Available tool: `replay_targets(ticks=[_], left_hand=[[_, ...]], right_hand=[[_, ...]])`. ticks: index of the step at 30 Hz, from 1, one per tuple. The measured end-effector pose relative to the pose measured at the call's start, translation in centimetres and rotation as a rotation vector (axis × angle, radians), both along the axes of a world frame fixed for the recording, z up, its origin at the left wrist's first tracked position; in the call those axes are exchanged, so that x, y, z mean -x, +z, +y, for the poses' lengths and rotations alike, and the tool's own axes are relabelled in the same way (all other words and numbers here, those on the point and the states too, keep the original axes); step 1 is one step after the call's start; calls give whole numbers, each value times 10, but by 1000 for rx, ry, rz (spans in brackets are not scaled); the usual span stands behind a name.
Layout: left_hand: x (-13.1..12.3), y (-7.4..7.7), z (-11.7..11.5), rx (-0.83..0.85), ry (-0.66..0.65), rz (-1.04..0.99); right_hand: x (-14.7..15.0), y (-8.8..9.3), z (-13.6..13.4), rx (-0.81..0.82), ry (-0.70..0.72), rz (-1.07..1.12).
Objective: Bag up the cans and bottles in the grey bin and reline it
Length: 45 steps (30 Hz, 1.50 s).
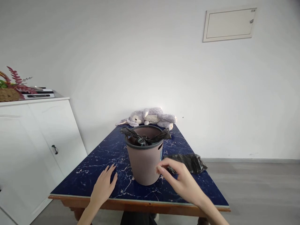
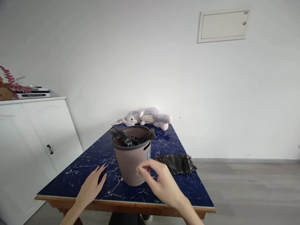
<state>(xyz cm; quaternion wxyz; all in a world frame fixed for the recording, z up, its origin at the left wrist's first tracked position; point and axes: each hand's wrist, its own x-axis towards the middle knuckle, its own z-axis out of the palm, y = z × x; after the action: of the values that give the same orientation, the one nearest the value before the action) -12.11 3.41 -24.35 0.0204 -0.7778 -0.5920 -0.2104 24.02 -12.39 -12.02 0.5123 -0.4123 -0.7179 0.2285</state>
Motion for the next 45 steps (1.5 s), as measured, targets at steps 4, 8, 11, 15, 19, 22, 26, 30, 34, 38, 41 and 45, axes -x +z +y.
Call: replay_targets(ticks=[4, 8, 11, 15, 19, 22, 26, 30, 34, 38, 41, 45], left_hand=[[1, -2, 0, -24, -7, -28], [2, -3, -2, -46, -18, -34], [1, -4, -4, -40, -25, -21], [2, -6, -5, -41, -23, -7], [5, -10, -5, -62, -26, 0], [6, -13, -5, -75, -26, 1], [6, -13, -6, -91, -30, -4], [6, -12, -6, -108, -31, -8], [7, -14, -4, -106, -27, -10], [7, -17, -1, -101, -26, -26], [7, -17, 0, -101, -17, -21], [6, -14, 0, -90, -17, -2]], right_hand=[[14, 85, 24, -325, -112, -324], [12, 125, 91, -261, 16, -656], [12, 127, 136, -83, 101, -792], [18, 113, 160, -48, 52, -775], [16, 113, 156, -95, -69, -624], [3, 134, 154, -115, -151, -473], [-35, 172, 158, -81, -171, 126], [-88, 193, 156, -133, -272, 670], [-144, 172, 135, -181, -465, 927], [-191, 101, 112, -211, -667, 986], [-208, 37, 115, -130, -816, 933], [-206, -34, 149, -59, -878, 925]])
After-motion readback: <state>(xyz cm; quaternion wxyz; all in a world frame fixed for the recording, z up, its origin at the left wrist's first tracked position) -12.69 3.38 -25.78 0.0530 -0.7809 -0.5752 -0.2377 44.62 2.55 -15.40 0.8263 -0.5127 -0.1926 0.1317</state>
